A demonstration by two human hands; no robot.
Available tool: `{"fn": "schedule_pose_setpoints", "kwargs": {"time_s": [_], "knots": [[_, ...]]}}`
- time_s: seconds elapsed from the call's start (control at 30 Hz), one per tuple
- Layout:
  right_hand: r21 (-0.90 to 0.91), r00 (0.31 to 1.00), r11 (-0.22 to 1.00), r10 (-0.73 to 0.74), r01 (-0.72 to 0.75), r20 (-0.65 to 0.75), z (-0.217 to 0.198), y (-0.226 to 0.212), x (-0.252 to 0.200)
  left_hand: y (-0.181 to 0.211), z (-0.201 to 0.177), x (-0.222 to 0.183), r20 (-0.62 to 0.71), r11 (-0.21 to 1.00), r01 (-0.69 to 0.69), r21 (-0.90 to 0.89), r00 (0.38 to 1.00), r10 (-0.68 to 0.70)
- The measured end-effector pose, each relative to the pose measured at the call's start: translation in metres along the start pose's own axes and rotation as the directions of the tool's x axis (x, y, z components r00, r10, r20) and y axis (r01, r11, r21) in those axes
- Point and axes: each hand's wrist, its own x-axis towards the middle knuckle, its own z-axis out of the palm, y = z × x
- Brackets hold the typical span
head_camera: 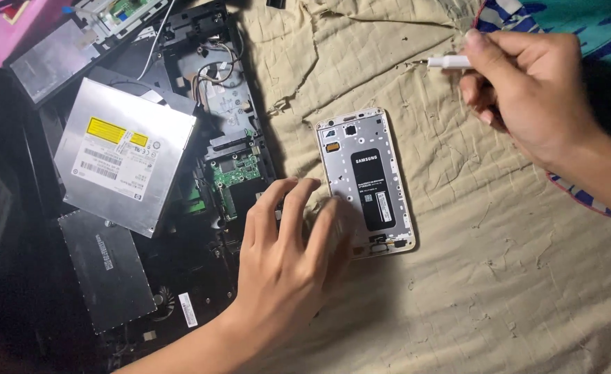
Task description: Using a small tool to work on the internal frame and components of a disassembled smartphone.
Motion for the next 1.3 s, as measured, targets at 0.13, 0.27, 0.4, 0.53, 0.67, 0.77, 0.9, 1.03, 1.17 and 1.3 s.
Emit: {"fn": "schedule_pose_setpoints", "kwargs": {"time_s": [0.13,0.27,0.4,0.53,0.67,0.77,0.9,1.03,1.17,1.3], "knots": [[-0.001,0.999,1.0,0.01,-0.01,0.038,-0.004,-0.004,-0.003,0.0,0.001,0.004,-0.033,1.0,-0.003,0.007,0.999,0.004],[-0.006,0.996,1.0,-0.019,0.02,0.088,0.0,-0.024,-0.023,-0.001,-0.001,0.006,-0.11,0.984,0.002,-0.176,0.994,-0.021],[-0.04,0.988,0.996,-0.077,0.083,0.134,0.008,-0.051,-0.049,-0.002,-0.008,0.014,-0.08,0.826,-0.003,-0.564,0.996,-0.051],[-0.221,0.982,0.975,0.032,0.01,0.184,0.012,-0.077,-0.067,-0.004,-0.013,0.015,-0.039,0.685,0.118,-0.719,0.977,-0.209],[-0.344,0.971,0.932,-0.033,0.115,0.235,0.02,-0.086,-0.081,-0.005,-0.017,0.016,-0.054,0.658,0.098,-0.747,0.977,-0.206],[-0.319,0.964,0.939,-0.044,0.13,0.263,0.026,-0.084,-0.086,-0.009,-0.018,0.017,-0.076,0.624,0.054,-0.779,0.981,-0.179],[-0.382,0.967,0.916,-0.025,0.125,0.255,0.03,-0.085,-0.09,-0.008,-0.018,0.016,-0.077,0.597,0.041,-0.801,0.982,-0.17],[-0.373,0.96,0.919,-0.021,0.129,0.28,0.03,-0.083,-0.091,-0.008,-0.019,0.016,-0.098,0.58,0.0,-0.815,0.986,-0.137],[-0.378,0.961,0.915,-0.035,0.142,0.275,0.033,-0.086,-0.093,-0.009,-0.017,0.014,-0.141,0.586,-0.037,-0.809,0.981,-0.132],[-0.342,0.958,0.929,-0.043,0.143,0.284,0.033,-0.09,-0.096,-0.009,-0.017,0.014,-0.169,0.602,-0.064,-0.796,0.978,-0.119]]}}
